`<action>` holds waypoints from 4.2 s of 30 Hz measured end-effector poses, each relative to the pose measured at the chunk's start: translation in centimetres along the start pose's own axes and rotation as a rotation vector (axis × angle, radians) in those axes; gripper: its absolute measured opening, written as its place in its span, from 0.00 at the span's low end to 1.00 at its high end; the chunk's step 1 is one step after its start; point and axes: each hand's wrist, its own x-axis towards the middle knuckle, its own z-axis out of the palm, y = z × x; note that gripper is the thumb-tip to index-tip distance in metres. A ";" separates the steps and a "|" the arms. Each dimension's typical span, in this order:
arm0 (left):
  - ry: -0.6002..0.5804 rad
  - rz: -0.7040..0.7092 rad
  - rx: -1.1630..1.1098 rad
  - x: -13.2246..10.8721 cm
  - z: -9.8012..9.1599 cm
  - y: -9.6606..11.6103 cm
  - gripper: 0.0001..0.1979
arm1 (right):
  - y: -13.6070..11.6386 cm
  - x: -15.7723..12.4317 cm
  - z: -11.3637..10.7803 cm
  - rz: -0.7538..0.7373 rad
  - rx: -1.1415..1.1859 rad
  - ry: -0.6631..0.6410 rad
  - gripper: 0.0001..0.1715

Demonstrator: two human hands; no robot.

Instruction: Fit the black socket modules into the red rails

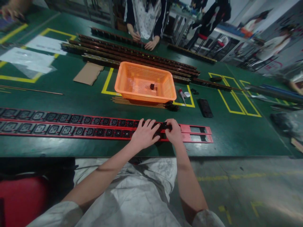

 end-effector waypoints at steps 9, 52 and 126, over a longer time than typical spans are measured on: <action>-0.003 0.012 0.003 0.0 0.0 0.0 0.27 | -0.4 -0.1 0.0 0.005 -0.135 0.016 0.18; -0.019 -0.001 -0.009 0.0 -0.1 0.0 0.27 | -1.0 -0.2 -0.3 0.022 -0.260 -0.015 0.12; -0.019 -0.006 -0.007 0.1 0.1 0.0 0.29 | -0.2 0.2 0.4 0.157 -0.347 -0.038 0.10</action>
